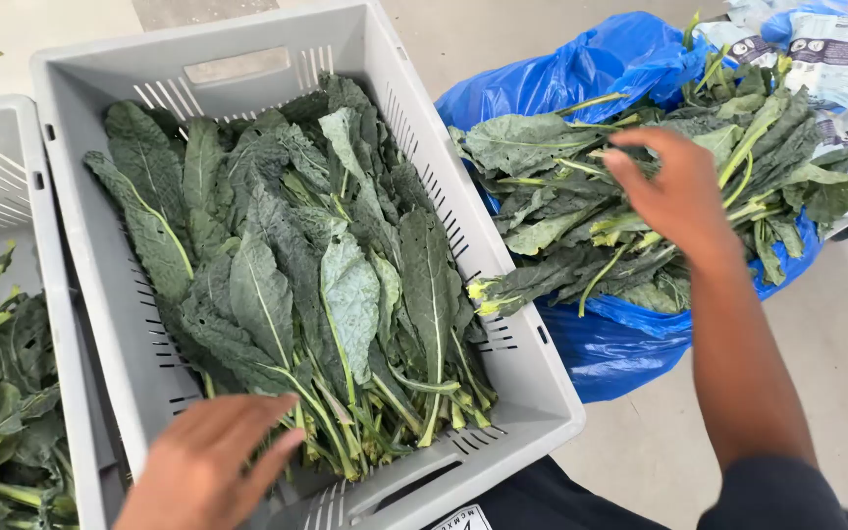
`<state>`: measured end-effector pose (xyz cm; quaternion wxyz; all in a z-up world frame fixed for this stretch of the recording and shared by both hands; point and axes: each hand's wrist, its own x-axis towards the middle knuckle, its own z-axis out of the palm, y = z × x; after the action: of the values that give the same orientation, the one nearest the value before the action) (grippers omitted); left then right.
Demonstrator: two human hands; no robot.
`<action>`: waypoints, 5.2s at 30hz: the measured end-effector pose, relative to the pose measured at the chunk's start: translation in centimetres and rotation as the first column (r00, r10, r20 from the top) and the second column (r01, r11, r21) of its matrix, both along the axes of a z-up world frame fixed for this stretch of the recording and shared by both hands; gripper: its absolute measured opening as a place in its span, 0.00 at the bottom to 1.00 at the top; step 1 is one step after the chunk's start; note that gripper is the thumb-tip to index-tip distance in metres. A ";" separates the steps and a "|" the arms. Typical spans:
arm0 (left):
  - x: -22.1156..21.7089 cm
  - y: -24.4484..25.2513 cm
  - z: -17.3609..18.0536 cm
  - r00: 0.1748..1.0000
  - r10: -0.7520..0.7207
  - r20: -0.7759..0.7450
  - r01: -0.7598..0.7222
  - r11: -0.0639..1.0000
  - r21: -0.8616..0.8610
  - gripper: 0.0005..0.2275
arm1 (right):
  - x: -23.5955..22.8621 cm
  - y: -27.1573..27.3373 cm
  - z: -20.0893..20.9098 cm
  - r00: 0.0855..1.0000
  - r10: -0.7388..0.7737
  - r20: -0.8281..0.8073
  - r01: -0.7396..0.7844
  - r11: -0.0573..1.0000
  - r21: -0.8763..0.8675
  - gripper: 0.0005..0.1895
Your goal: The person picks up bunches of leafy greens from a blue bag and places them into a grey crate. They handle the greens by hand, arranging them within the crate.
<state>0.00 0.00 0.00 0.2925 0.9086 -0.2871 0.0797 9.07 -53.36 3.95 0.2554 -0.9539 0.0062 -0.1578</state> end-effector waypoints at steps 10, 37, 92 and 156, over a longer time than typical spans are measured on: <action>-0.5 -0.1 -1.6 0.983 -0.096 -0.154 0.109 0.991 0.078 0.16 | 12.7 -0.9 -7.0 0.950 0.289 0.121 -0.165 0.789 -0.591 0.20; -2.1 -0.3 -2.5 0.933 -0.216 -0.289 0.030 0.845 -0.534 0.25 | -2.9 29.4 0.2 0.523 0.791 0.318 -0.724 0.609 -0.324 0.08; 0.0 -0.8 -6.0 0.660 0.042 -0.750 -0.685 0.443 -0.579 0.25 | -5.7 33.1 -4.7 0.362 0.899 -0.245 -0.447 0.398 0.801 0.26; 1.0 10.4 -31.6 0.986 0.088 -0.141 -0.009 0.876 0.483 0.18 | -7.2 -1.6 0.4 0.898 -0.279 0.342 0.398 0.845 -0.357 0.18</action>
<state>1.01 10.37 -31.63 0.0778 0.9631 -0.2508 -0.0590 1.90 -54.94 4.37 0.0111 -0.9379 0.1062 -0.3300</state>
